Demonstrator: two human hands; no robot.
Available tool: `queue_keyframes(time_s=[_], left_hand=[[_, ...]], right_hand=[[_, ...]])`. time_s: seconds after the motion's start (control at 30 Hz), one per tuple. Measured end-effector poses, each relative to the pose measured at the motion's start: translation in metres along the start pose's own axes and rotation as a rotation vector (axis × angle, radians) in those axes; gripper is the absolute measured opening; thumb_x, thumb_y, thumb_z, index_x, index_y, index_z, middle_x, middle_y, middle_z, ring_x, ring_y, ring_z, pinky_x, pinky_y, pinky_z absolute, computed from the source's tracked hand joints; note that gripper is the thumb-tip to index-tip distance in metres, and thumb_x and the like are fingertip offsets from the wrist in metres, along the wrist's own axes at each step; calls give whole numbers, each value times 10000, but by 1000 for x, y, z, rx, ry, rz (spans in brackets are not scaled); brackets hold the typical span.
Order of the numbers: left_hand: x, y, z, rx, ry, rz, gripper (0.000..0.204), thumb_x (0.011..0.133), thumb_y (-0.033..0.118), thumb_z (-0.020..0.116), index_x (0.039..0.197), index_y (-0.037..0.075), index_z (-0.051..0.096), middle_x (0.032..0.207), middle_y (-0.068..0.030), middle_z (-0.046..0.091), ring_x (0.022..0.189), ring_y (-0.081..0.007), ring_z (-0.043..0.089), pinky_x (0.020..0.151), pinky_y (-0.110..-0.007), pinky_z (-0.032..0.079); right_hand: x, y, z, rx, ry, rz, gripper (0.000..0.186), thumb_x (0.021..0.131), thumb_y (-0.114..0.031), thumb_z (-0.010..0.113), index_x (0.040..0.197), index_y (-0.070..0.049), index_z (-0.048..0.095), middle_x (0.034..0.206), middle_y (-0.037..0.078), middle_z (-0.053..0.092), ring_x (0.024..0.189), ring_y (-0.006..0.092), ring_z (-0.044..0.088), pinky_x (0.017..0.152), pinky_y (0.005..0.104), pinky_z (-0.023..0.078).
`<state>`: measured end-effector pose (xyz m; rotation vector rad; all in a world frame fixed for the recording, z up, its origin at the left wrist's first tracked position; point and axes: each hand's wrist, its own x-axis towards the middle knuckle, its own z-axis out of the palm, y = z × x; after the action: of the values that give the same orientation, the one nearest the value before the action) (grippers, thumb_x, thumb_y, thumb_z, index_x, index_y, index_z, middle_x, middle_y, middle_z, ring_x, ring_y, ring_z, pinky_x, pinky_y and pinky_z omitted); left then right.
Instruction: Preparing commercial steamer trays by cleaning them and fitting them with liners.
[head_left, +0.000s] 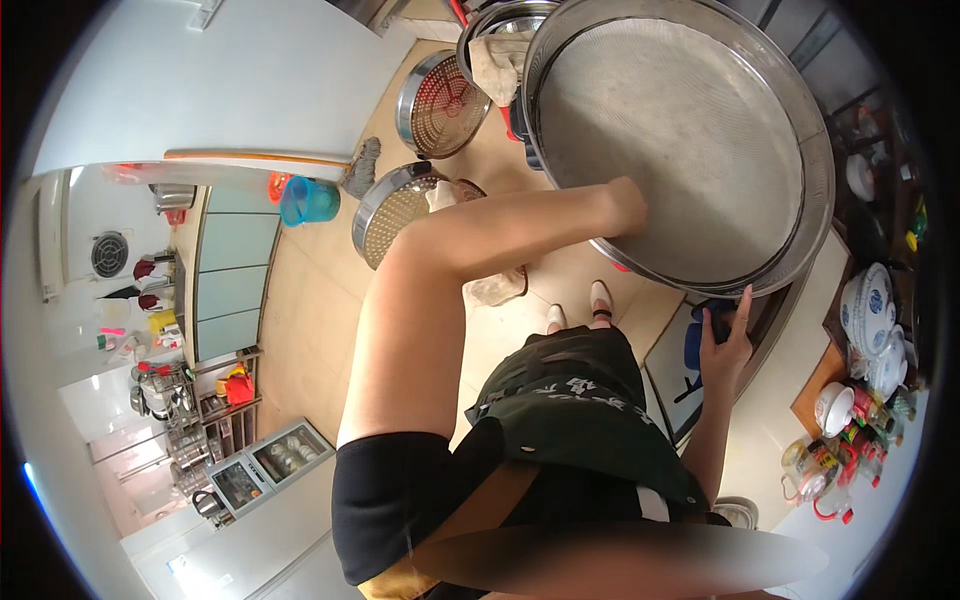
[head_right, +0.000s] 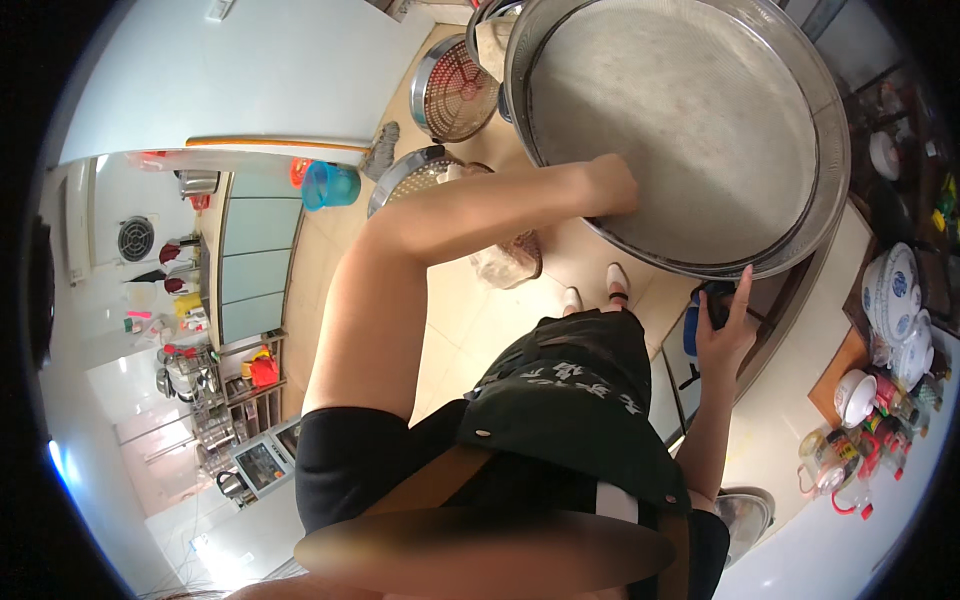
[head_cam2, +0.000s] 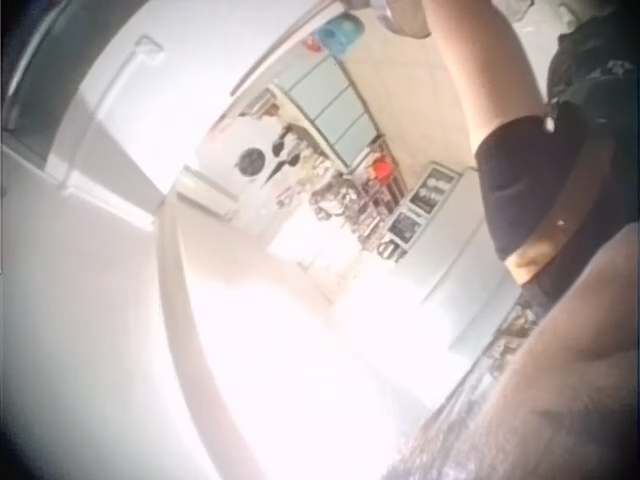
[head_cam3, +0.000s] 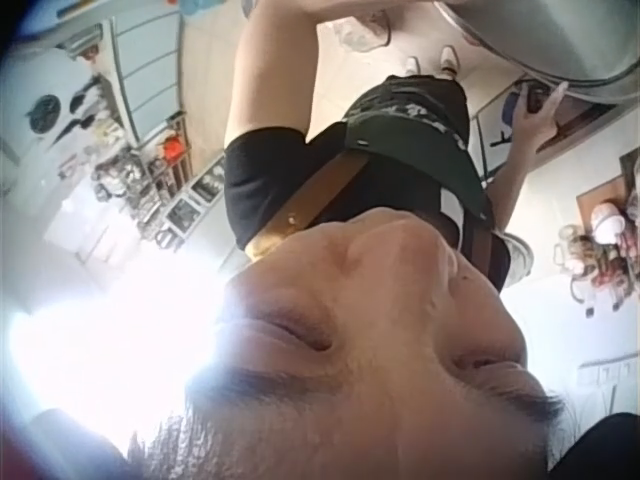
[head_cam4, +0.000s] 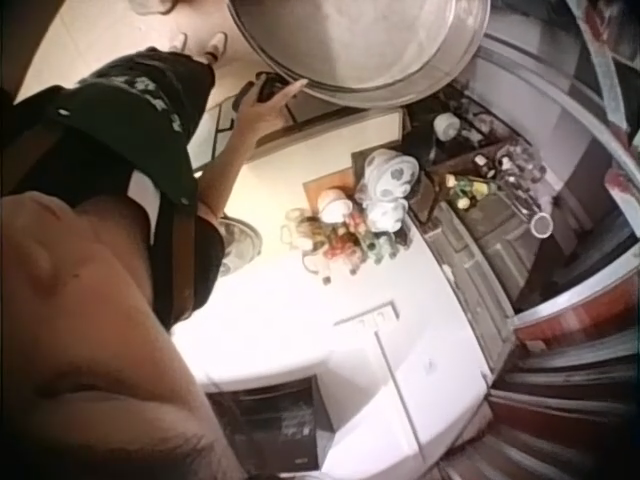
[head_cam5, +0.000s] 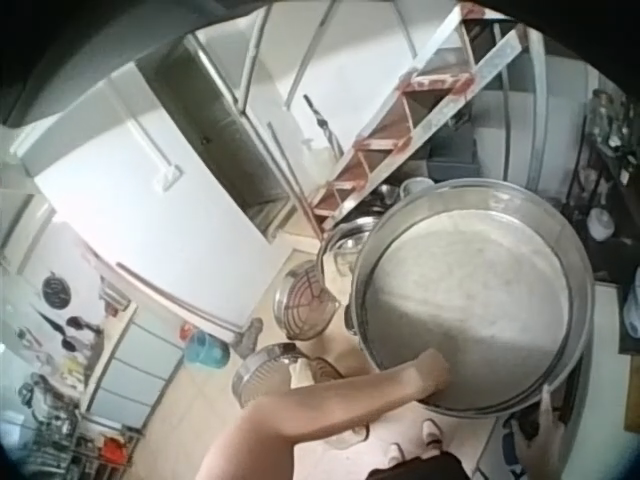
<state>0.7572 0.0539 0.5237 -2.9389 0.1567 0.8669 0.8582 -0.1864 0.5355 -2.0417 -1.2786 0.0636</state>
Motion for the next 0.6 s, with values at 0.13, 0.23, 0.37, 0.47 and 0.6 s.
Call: queue_keyframes(time_s=[0.13, 0.23, 0.37, 0.47, 0.6], left_hand=[[-6, -3, -8, -3, -17, 19, 140, 693, 64, 552, 790, 98, 646, 833, -68, 632, 794, -248, 612, 627, -339, 496], [-9, -2, -9, -35, -38, 14, 150, 692, 53, 548, 796, 98, 646, 831, -68, 632, 796, -251, 611, 630, -347, 497], [-20, 2, -17, -175, -13, -144, 144, 687, 63, 549, 792, 89, 644, 824, -84, 630, 795, -256, 610, 629, -350, 496], [-45, 1, -34, -331, 136, -212, 118, 680, 83, 556, 766, 82, 638, 816, -100, 625, 765, -259, 608, 607, -357, 495], [-98, 40, -20, -660, 1223, -334, 161, 670, 177, 636, 629, 50, 545, 610, -87, 525, 571, -275, 546, 496, -358, 451]], right_hand=[[-2, 3, -1, 35, -29, -3, 642, 739, -93, 622, 1279, 6, 289, 617, 116, 536, 497, 206, 541, 468, 251, 412], [-3, 10, -1, 66, -46, 9, 632, 749, -91, 613, 1289, -27, 290, 622, 103, 510, 513, 194, 500, 496, 258, 410], [-3, 9, -3, 82, -51, -50, 636, 739, -78, 617, 1280, -2, 291, 618, 107, 513, 513, 208, 511, 498, 261, 414], [-13, -5, -4, 182, -25, -133, 618, 715, -75, 633, 1251, 9, 337, 631, 127, 534, 536, 223, 540, 506, 290, 428], [-17, -32, 17, 209, -428, -178, 563, 688, -119, 659, 1185, 11, 428, 653, 142, 562, 516, 269, 552, 482, 323, 430]])
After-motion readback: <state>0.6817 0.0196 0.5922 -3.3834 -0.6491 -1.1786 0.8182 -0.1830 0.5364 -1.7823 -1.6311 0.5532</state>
